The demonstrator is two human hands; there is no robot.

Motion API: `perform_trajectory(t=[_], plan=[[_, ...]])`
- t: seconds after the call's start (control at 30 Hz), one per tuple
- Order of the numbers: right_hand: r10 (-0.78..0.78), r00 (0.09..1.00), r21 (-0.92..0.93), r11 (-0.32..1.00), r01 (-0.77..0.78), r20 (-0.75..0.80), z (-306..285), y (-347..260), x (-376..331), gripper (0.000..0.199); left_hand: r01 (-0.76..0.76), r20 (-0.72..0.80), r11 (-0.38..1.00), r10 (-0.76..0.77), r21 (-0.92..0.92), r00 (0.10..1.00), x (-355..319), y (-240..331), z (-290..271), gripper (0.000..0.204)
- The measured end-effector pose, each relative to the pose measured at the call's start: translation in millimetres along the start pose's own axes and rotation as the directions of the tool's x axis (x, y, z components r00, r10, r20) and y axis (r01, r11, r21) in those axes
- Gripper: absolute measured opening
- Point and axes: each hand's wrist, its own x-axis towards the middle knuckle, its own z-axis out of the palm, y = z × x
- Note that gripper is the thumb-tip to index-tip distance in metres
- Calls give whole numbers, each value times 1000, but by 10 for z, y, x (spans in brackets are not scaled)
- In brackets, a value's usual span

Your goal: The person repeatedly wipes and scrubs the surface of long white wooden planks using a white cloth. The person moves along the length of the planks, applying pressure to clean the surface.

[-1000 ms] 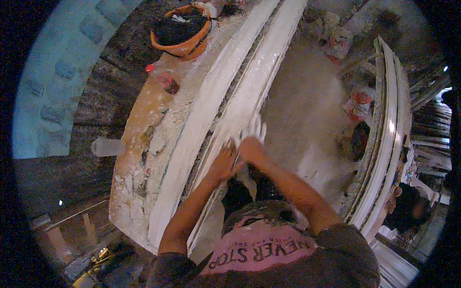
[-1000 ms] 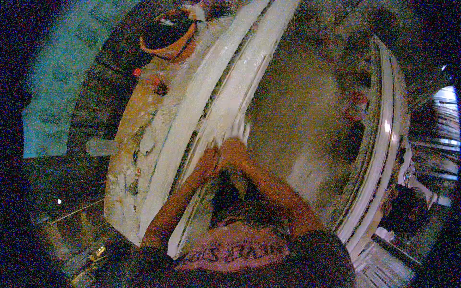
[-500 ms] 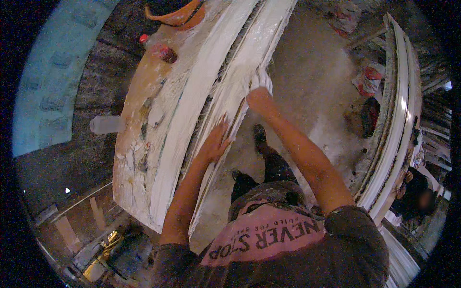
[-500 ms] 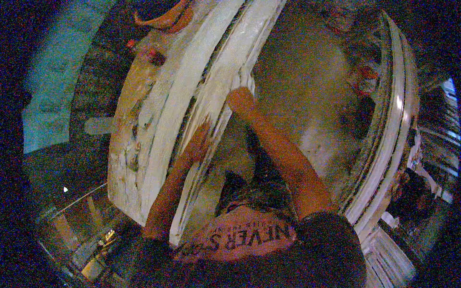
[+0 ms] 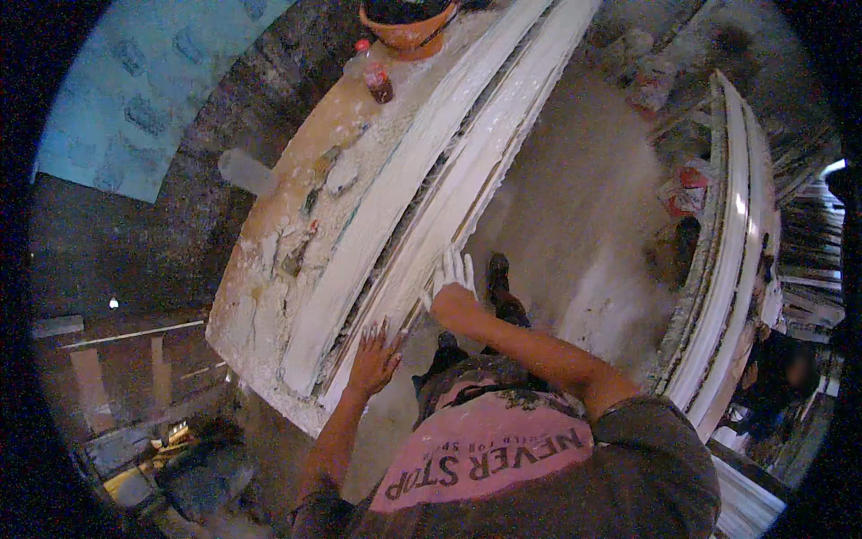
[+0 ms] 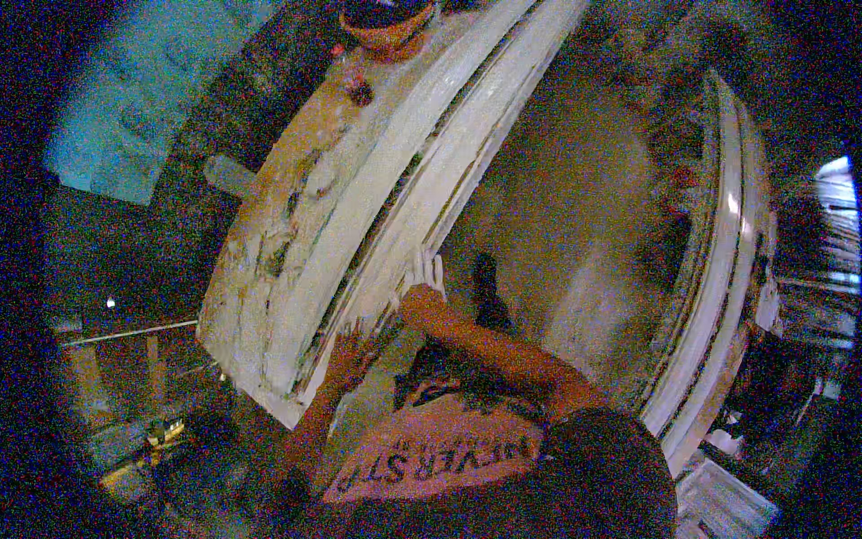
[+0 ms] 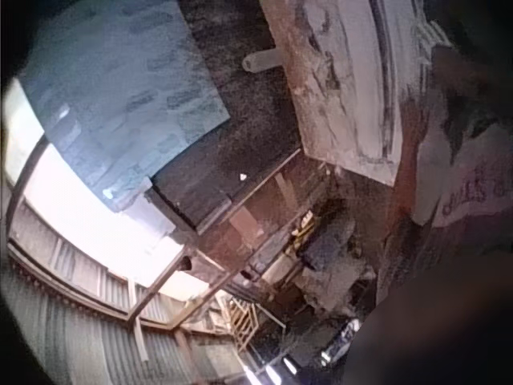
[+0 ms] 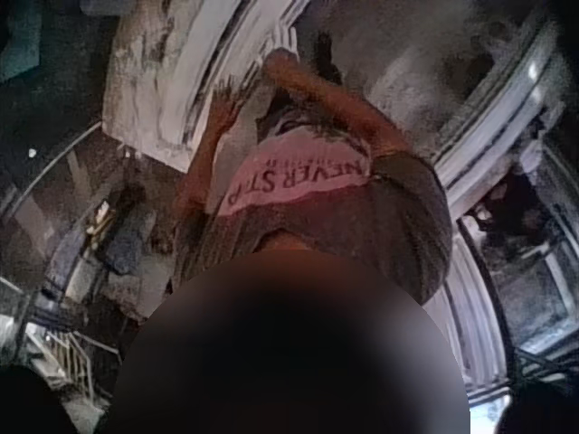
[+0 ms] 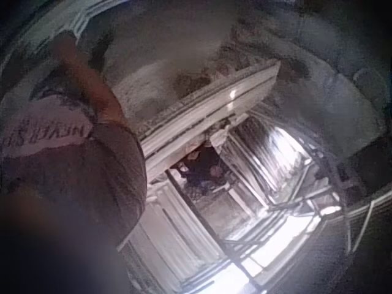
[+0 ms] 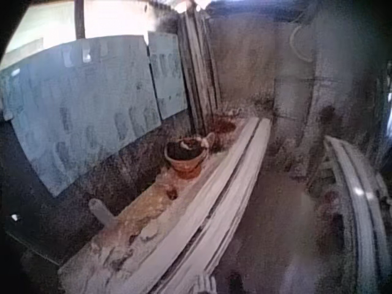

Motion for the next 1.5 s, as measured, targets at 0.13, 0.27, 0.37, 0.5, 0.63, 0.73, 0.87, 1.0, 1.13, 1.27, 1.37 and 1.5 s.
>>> perform_trajectory(t=[0.13,0.27,0.37,0.5,0.63,0.73,0.87,1.0,1.13,1.27,1.37,1.5], plan=[[12,963,-179,982,-62,-268,-163,151,238,63,-43,-42,999,44,21,998,399,58,-118,58],[-95,992,-177,978,108,81,-403,809,851,23,-93,-72,991,87,-92,994,1162,270,-472,58],[-118,993,-252,961,111,-10,-592,1380,1384,18,-153,-225,985,132,-76,965,2031,480,-826,59],[-112,994,-316,942,108,7,-866,2407,2303,19,-135,-297,990,142,46,944,3481,765,-1278,57],[-202,976,-265,948,175,-77,-1241,3524,3147,24,-118,-285,988,142,100,948,4974,967,-1661,57],[-140,970,-271,943,191,199,-1734,4077,4081,20,-107,-373,983,156,149,915,5874,1102,-1864,57],[-225,972,-342,910,237,75,-2067,4723,4252,19,31,-167,995,-47,-98,985,6131,1138,-1973,59],[-449,894,-177,878,444,14,-1791,4284,3610,19,5,-213,994,-28,-107,977,5620,1189,-1940,59],[-346,876,89,938,336,336,-1637,3413,2846,29,46,96,955,-77,295,992,5348,1209,-1799,54],[91,954,305,935,-180,285,-1978,3553,3193,29,-32,30,975,26,220,999,5842,1154,-1843,51],[-180,955,-131,968,214,235,-2175,4398,3914,26,-106,-269,981,148,163,952,6695,1277,-2045,54],[-85,986,-282,951,123,144,-2554,5568,4832,21,-157,-388,967,226,200,894,8078,1580,-2483,55]])
